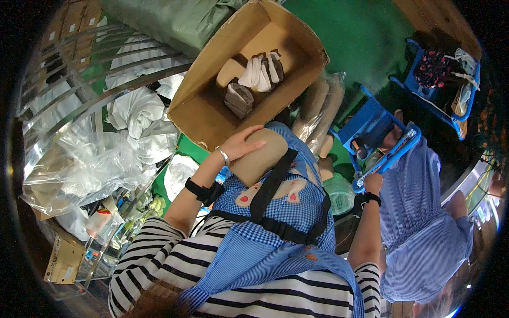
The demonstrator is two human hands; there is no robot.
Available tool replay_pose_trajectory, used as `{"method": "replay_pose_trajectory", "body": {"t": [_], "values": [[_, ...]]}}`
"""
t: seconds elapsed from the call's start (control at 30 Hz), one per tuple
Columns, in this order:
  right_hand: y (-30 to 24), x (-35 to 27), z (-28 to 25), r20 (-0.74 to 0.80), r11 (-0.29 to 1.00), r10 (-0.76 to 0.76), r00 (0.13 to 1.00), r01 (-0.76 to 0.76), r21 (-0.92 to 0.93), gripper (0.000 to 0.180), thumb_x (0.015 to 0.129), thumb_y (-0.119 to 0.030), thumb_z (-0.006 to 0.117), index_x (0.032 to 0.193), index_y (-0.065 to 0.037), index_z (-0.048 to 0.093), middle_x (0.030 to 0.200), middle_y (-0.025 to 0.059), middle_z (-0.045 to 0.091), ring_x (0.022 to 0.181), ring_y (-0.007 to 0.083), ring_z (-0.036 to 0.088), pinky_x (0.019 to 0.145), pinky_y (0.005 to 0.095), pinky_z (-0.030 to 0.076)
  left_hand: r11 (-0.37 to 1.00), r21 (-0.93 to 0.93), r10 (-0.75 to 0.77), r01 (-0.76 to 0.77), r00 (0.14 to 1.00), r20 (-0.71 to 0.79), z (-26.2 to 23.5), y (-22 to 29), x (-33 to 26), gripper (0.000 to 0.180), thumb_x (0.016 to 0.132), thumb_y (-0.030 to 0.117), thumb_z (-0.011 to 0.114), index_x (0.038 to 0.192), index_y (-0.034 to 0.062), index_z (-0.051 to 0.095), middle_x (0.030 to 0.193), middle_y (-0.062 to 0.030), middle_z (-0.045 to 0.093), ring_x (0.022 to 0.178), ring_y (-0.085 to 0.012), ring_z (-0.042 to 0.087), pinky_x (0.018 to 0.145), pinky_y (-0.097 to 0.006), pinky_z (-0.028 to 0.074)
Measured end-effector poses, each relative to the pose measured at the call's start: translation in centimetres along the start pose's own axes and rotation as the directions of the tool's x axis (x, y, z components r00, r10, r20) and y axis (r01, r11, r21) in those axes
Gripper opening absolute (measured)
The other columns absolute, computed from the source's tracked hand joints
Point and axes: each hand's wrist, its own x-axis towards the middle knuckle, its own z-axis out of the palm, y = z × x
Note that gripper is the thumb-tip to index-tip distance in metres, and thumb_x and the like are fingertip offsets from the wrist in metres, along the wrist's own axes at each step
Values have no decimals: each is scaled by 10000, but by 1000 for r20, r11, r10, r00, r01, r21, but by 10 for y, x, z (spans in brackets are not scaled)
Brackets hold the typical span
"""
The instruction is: Inspecting and preparing shoe components, including lasts and insoles, on a production line.
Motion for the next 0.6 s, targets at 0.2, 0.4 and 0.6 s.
{"method": "replay_pose_trajectory", "body": {"t": [0.2,0.4,0.6], "values": [[0,-7,-5,6,994,77,997,-78,76,312,836,-207,557,899,96,598,873,233,652,798,367,653,677,430,529,996,85,-32,32,999,-3,-1,9,5,894,722,616,621,1371,58,361,1307,-201,477,1185,-311,489,984,-347,385],[-22,-22,-30,83,975,184,979,-193,115,335,845,-171,561,1028,108,523,1022,271,608,961,410,600,811,452,497,990,104,-98,93,994,39,-2,10,7,953,715,654,601,1381,27,332,1313,-211,467,1194,-318,480,990,-343,380],[-28,-20,-29,79,966,197,977,-208,155,322,818,-134,551,1026,111,519,1029,288,599,975,421,591,820,455,493,992,107,-77,69,994,74,-5,8,14,965,712,665,593,1382,24,328,1312,-229,460,1198,-321,477,991,-343,378]]}}
